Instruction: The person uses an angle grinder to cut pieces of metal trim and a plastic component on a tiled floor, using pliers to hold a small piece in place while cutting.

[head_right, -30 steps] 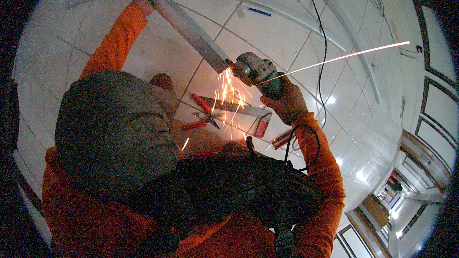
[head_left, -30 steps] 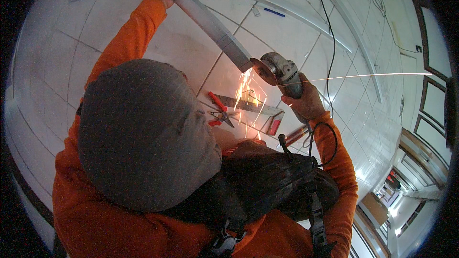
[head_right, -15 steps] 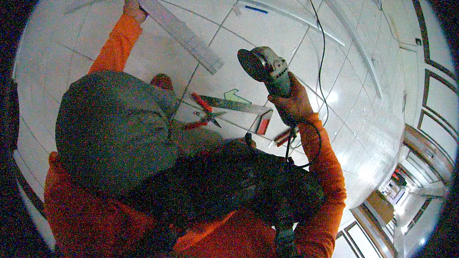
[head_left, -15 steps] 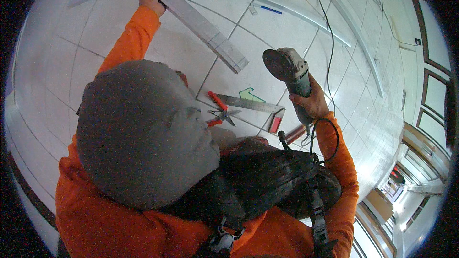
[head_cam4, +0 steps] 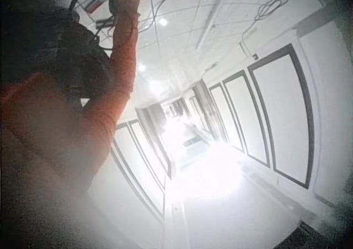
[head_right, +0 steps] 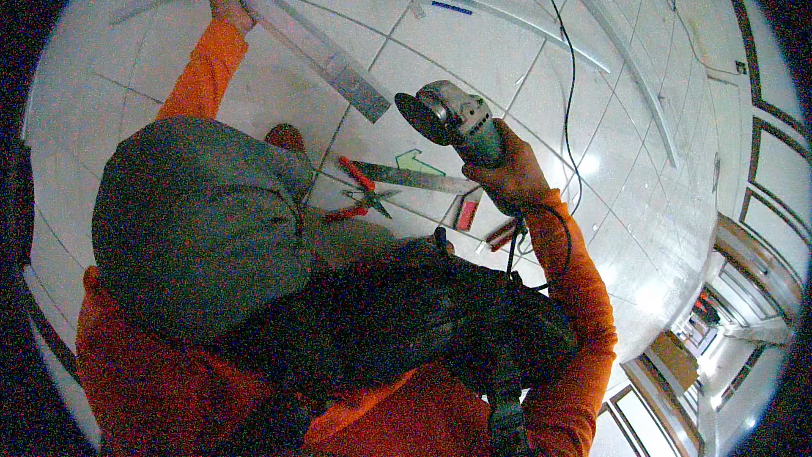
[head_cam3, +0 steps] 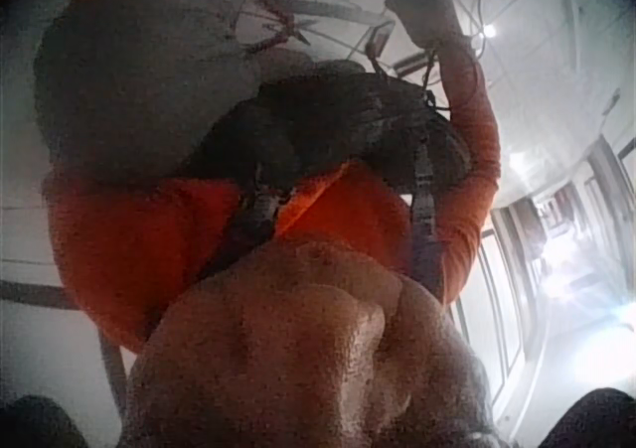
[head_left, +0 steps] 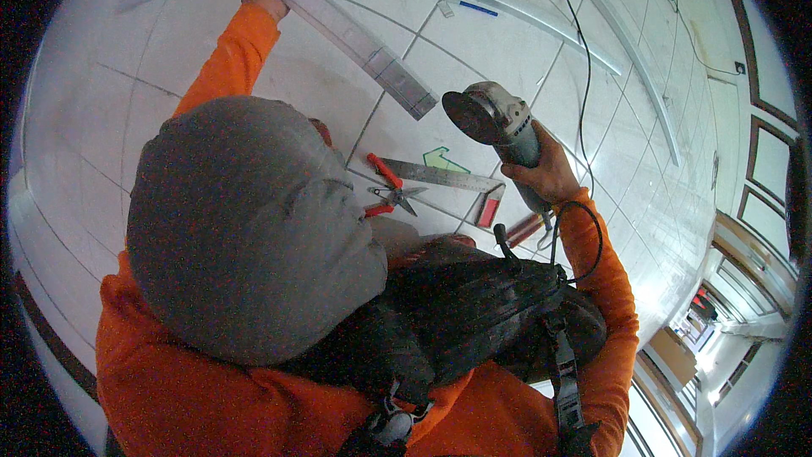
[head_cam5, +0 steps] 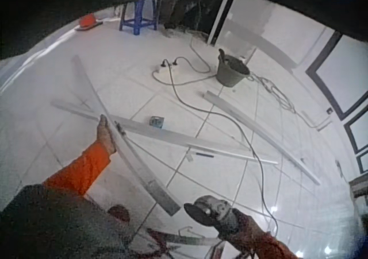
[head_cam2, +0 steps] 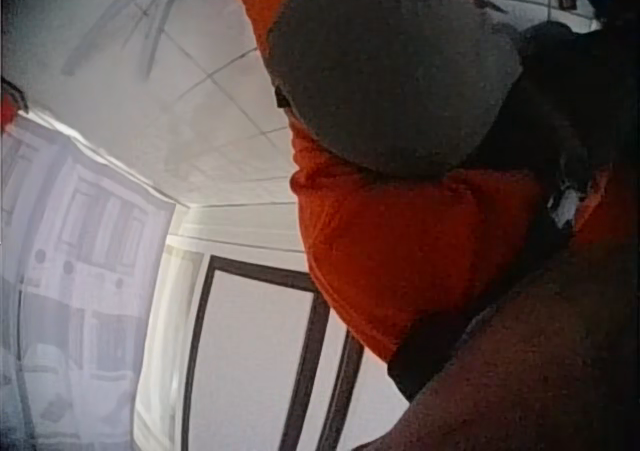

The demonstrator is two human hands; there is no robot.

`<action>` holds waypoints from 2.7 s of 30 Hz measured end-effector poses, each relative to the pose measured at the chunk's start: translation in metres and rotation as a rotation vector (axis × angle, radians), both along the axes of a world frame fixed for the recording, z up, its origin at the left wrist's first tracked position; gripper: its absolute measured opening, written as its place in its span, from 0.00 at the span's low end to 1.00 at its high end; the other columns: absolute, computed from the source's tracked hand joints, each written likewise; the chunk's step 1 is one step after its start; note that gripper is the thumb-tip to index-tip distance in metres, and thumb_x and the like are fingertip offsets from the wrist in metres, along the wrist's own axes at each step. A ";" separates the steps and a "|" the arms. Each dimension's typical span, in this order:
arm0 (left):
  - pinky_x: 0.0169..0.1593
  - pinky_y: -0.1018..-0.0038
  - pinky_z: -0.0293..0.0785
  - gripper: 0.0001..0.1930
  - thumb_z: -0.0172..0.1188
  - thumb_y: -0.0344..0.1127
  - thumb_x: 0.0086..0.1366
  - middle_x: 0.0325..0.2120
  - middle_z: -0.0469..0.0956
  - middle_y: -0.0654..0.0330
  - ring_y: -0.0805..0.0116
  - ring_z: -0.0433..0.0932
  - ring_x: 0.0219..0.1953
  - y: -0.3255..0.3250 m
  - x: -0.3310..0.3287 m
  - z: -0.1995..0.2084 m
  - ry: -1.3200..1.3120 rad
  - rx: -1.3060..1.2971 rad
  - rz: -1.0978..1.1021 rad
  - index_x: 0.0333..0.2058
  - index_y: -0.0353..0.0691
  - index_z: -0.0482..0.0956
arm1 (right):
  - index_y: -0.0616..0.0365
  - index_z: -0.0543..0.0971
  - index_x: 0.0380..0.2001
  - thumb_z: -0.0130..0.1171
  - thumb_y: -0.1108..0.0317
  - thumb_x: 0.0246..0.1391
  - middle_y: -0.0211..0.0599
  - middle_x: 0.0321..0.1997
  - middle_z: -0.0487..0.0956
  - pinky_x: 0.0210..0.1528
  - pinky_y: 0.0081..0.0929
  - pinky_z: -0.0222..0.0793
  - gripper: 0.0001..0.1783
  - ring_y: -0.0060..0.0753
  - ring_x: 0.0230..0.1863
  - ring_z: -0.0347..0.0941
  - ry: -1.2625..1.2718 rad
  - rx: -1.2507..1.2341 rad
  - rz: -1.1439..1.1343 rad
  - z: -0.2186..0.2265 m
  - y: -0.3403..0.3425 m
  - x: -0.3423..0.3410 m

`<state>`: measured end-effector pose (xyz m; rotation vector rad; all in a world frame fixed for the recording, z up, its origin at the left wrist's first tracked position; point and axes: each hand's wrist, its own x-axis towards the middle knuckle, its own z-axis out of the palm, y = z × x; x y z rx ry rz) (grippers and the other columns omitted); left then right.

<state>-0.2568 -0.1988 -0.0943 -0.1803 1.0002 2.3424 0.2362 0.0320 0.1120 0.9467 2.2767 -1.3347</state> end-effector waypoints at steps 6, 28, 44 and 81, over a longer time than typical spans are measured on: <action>0.40 0.50 0.75 0.30 0.31 0.60 0.72 0.28 0.73 0.52 0.53 0.73 0.29 0.002 0.003 0.002 -0.022 -0.027 0.018 0.41 0.35 0.68 | 0.62 0.70 0.53 0.73 0.62 0.37 0.46 0.45 0.81 0.51 0.35 0.73 0.38 0.42 0.46 0.79 -0.010 -0.007 0.025 0.002 -0.003 -0.002; 0.37 0.51 0.76 0.33 0.30 0.63 0.72 0.26 0.73 0.51 0.53 0.74 0.28 0.002 0.004 0.003 0.013 -0.012 0.030 0.39 0.34 0.69 | 0.60 0.70 0.53 0.74 0.63 0.37 0.43 0.46 0.81 0.50 0.32 0.73 0.38 0.36 0.46 0.78 0.034 -0.057 0.002 -0.010 -0.002 -0.001; 0.39 0.50 0.76 0.29 0.33 0.61 0.72 0.29 0.73 0.51 0.52 0.74 0.29 -0.003 0.008 0.001 0.073 0.074 -0.025 0.45 0.37 0.67 | 0.58 0.71 0.53 0.74 0.64 0.35 0.47 0.46 0.82 0.51 0.37 0.74 0.39 0.44 0.48 0.80 -0.013 0.073 0.062 -0.008 -0.002 -0.005; 0.56 0.50 0.69 0.31 0.37 0.66 0.69 0.44 0.74 0.55 0.53 0.73 0.46 0.011 0.043 0.038 -0.016 -0.187 0.122 0.53 0.46 0.69 | 0.61 0.69 0.55 0.72 0.70 0.38 0.38 0.47 0.79 0.53 0.32 0.71 0.38 0.33 0.48 0.76 0.003 -0.119 -0.220 0.006 -0.002 0.000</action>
